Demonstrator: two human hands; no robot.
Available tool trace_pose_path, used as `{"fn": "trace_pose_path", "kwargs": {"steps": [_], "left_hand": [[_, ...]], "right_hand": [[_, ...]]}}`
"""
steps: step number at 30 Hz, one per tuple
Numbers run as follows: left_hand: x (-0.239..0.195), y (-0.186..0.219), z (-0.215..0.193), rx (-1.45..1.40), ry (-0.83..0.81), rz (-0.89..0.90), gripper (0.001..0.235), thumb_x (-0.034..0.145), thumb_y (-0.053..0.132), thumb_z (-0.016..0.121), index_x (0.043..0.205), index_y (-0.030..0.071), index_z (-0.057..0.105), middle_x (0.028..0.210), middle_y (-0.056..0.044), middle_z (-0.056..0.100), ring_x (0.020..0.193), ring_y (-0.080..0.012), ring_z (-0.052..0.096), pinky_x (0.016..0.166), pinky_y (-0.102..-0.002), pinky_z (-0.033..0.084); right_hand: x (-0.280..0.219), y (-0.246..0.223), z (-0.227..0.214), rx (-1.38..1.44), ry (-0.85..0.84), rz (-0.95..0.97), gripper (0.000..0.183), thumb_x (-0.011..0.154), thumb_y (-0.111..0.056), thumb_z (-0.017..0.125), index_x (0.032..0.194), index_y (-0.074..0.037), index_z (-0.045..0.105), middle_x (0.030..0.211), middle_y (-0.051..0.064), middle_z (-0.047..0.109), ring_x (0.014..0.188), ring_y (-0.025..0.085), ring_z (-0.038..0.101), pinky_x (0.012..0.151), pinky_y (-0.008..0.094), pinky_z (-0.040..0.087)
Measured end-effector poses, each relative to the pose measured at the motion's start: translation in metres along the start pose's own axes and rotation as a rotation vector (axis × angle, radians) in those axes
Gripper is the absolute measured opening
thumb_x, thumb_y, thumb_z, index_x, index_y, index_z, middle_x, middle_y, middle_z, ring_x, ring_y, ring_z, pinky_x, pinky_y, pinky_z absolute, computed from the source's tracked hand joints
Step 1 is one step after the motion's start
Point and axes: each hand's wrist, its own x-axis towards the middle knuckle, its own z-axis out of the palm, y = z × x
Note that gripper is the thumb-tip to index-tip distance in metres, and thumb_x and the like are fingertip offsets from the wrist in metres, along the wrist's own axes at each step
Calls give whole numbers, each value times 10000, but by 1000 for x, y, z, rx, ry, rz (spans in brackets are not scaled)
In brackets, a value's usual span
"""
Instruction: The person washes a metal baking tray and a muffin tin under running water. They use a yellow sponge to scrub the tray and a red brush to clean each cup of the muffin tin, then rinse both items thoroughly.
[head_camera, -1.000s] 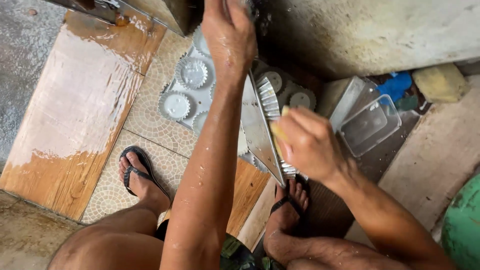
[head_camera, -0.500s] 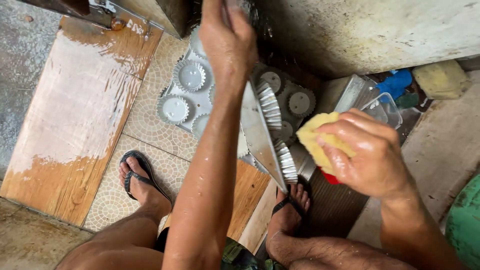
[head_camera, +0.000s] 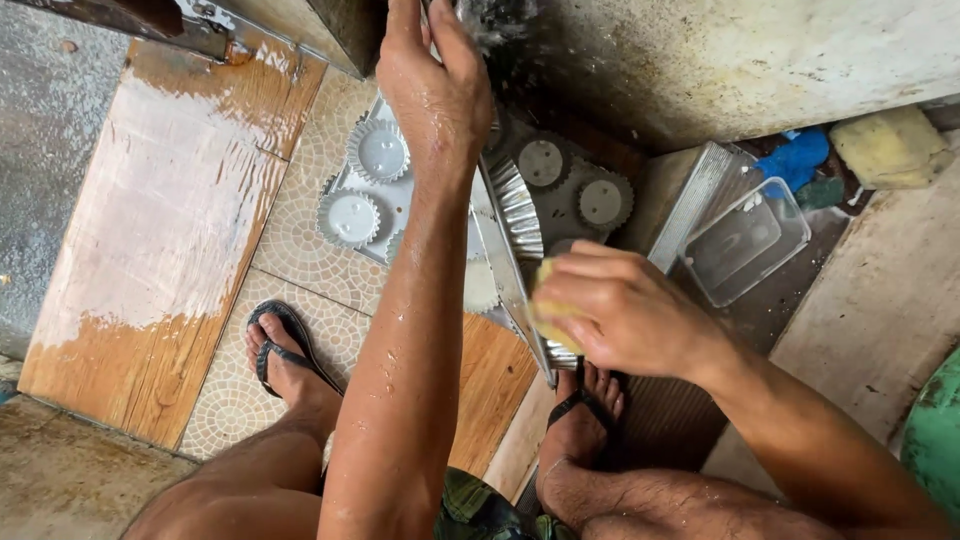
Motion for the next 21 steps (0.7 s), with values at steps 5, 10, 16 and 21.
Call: {"fn": "trace_pose_path", "kwargs": {"steps": [5, 10, 16, 21], "left_hand": [[-1, -4, 3, 17, -27, -16, 310, 1021, 235, 388, 1172, 56, 590, 875, -15, 637, 785, -107, 587, 864, -323, 628], [-7, -5, 1, -48, -51, -163, 607, 1041, 346, 400, 1517, -27, 346, 1584, -208, 429, 1464, -296, 498, 1226, -425, 466], [-6, -21, 6, -3, -37, -99, 564, 1018, 339, 419, 1474, 7, 426, 1236, -130, 641, 1091, -207, 550, 1156, -388, 518], [-4, -11, 7, 20, 0, -161, 564, 1006, 322, 455, 1473, 6, 442, 1431, -164, 621, 1267, -229, 680, 1081, -310, 551]], "right_hand": [[-2, 21, -25, -298, 62, 252, 145, 911, 40, 641, 778, -15, 618, 741, 102, 620, 637, 237, 548, 684, 400, 468], [4, 5, -11, -234, 229, 130, 314, 901, -121, 799, 1129, 57, 677, 993, 168, 622, 721, 194, 618, 644, 312, 594], [-35, 72, 39, -27, 224, -220, 231, 873, 121, 679, 1090, 45, 691, 1019, 88, 645, 838, 233, 511, 758, 400, 436], [-34, 61, -1, 8, 351, -39, 224, 879, 47, 791, 1094, 0, 751, 847, 54, 524, 792, 229, 473, 673, 341, 436]]}}
